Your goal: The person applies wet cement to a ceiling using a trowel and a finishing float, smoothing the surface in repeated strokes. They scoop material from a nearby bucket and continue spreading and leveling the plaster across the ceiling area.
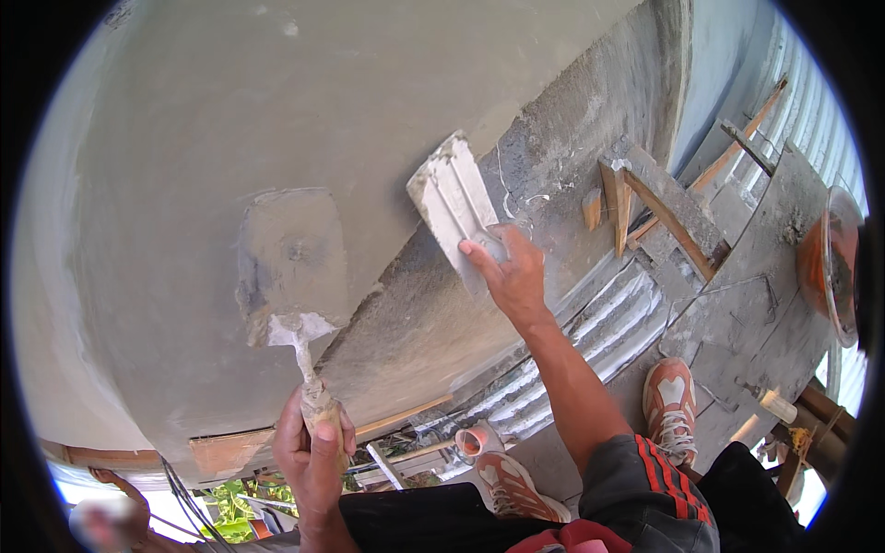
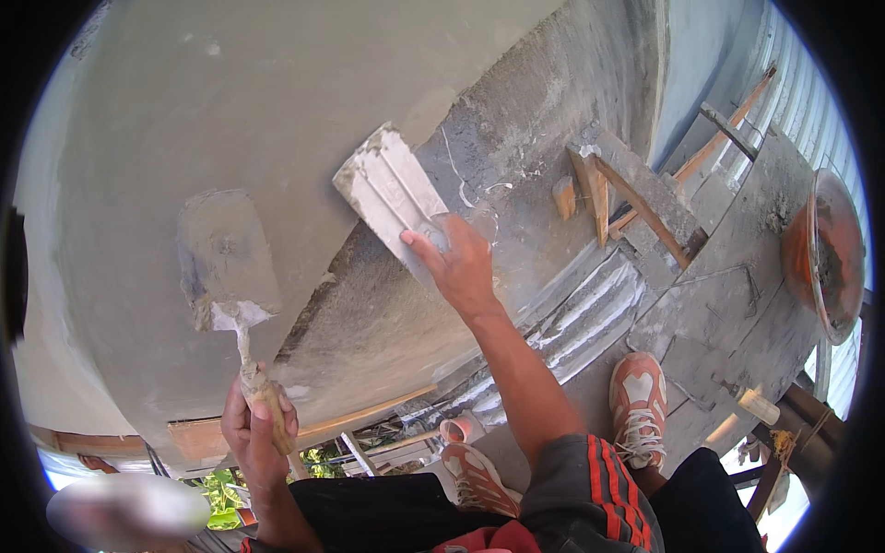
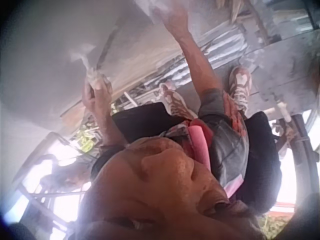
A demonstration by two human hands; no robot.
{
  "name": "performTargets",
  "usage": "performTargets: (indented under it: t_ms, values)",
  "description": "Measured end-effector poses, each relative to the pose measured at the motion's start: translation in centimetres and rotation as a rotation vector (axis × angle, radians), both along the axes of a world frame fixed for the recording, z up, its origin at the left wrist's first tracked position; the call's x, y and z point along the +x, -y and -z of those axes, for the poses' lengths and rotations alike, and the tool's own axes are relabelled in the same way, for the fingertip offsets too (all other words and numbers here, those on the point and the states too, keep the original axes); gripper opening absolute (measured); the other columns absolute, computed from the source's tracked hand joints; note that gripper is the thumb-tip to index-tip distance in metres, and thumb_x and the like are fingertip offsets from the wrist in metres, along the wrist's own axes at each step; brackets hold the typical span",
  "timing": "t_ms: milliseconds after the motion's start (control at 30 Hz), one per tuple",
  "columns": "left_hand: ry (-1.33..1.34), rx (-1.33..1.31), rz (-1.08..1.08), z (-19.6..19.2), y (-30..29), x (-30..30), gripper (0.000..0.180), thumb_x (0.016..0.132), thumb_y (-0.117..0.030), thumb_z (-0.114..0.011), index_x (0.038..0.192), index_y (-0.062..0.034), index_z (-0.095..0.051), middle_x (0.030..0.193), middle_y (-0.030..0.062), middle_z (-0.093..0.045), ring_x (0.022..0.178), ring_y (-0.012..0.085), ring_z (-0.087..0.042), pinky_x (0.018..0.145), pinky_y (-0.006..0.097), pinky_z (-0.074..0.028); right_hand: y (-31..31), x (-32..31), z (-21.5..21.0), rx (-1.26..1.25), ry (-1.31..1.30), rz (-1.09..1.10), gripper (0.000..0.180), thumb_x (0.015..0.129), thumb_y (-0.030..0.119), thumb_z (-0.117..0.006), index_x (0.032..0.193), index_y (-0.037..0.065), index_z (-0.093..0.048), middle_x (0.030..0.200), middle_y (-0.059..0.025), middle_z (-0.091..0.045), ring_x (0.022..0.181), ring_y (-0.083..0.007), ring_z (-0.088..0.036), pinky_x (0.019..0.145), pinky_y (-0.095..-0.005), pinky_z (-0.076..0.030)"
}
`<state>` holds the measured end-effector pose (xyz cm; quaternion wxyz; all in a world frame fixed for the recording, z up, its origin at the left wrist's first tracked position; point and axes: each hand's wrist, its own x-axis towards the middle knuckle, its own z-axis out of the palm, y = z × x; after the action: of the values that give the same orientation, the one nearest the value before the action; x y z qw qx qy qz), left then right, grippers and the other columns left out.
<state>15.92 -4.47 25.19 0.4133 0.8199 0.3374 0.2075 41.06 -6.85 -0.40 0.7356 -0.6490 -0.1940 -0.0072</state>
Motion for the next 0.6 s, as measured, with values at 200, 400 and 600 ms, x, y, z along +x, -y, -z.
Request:
performTargets:
  t_ms: [200, 400, 600]
  values:
    - [-0.018, 0.017, -0.002, 0.0, -0.3, 0.1, 0.063, 0.106, -0.045, -0.066, 0.145, 0.0037, -0.055, 0.089, 0.0093, -0.062, 0.065, 0.0124, -0.055, 0.055, 0.025, -0.044, 0.6, -3.7, 1.8, -0.013, -0.018, 0.087, 0.041, 0.090, 0.031, -0.090, 0.107, -0.002, -0.071, 0.095, -0.0184, -0.075, 0.083, -0.0307, -0.073, 0.077, -0.0396, -0.057]
    - [-0.025, 0.011, -0.017, -0.1, 0.1, -0.5, 0.064, 0.105, -0.045, -0.066, 0.145, 0.0037, -0.055, 0.089, 0.0093, -0.062, 0.065, 0.0125, -0.055, 0.055, 0.025, -0.044, 0.3, -0.7, 2.2, -0.049, -0.022, 0.193, 0.040, 0.090, 0.029, -0.089, 0.109, -0.001, -0.071, 0.095, -0.0178, -0.075, 0.082, -0.0307, -0.073, 0.075, -0.0405, -0.057]
    - [-0.004, -0.003, -0.030, 0.1, -0.3, -0.8, 0.065, 0.105, -0.045, -0.067, 0.147, 0.0036, -0.054, 0.091, 0.0101, -0.062, 0.065, 0.0127, -0.055, 0.055, 0.025, -0.045, -1.5, -3.3, -0.9, -0.004, 0.218, 0.082, 0.041, 0.089, 0.031, -0.090, 0.109, 0.000, -0.071, 0.094, -0.0169, -0.074, 0.080, -0.0319, -0.073, 0.071, -0.0409, -0.058]
